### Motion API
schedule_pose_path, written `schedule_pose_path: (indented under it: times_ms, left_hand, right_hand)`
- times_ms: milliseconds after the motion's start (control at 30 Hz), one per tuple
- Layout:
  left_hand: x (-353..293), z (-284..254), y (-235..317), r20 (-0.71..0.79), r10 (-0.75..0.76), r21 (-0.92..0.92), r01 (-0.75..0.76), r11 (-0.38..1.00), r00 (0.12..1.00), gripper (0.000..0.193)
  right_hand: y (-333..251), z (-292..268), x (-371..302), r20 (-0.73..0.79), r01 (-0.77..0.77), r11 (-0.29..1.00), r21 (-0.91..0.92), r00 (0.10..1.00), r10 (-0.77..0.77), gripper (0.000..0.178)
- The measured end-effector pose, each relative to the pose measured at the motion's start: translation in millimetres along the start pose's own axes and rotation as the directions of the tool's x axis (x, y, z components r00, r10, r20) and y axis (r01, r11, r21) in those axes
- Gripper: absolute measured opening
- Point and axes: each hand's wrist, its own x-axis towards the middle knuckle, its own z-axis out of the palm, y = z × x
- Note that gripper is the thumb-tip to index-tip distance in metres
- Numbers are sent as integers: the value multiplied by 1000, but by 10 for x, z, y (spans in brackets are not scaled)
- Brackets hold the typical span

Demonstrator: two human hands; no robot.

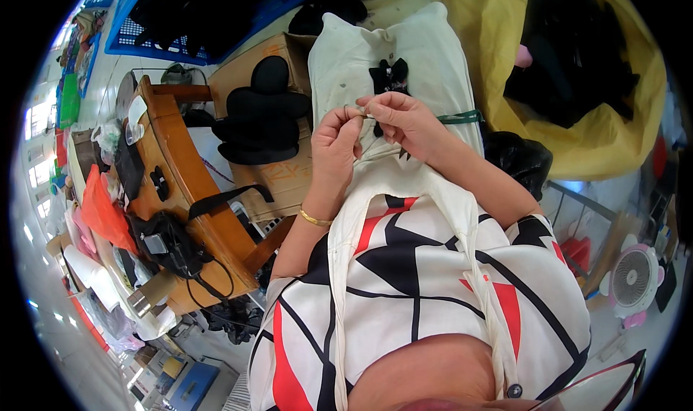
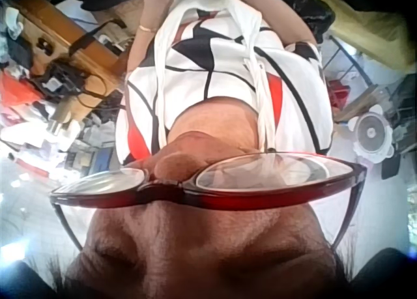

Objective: The person is seated and sewing a black shoe using a needle and thread. They repeatedly insert the needle into the shoe's upper part and pull the thread through to secure it. The person handles the shoe and thread with both hands, occasionally adjusting the shoe's position on a cushion on their lap.

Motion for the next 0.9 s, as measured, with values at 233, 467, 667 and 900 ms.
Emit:
schedule_pose_path:
  times_ms: [233,467,667,900]
  left_hand:
    - [3,139,0,-8,-183,-198,177,964,983,13]
    - [10,-55,-86,-56,42,145,-34,989,998,10]
    - [32,-121,-143,-17,314,492,-266,829,949,9]
    - [4,-189,-136,85,288,622,-277,733,954,12]
  right_hand:
    - [93,92,-19,21,34,961,-275,999,-30,21]
    - [126,128,16,-79,55,984,-171,994,-69,21]
    - [155,69,53,-33,-44,999,-3,999,44,15]
    - [45,144,68,70,-169,980,108,984,162,15]
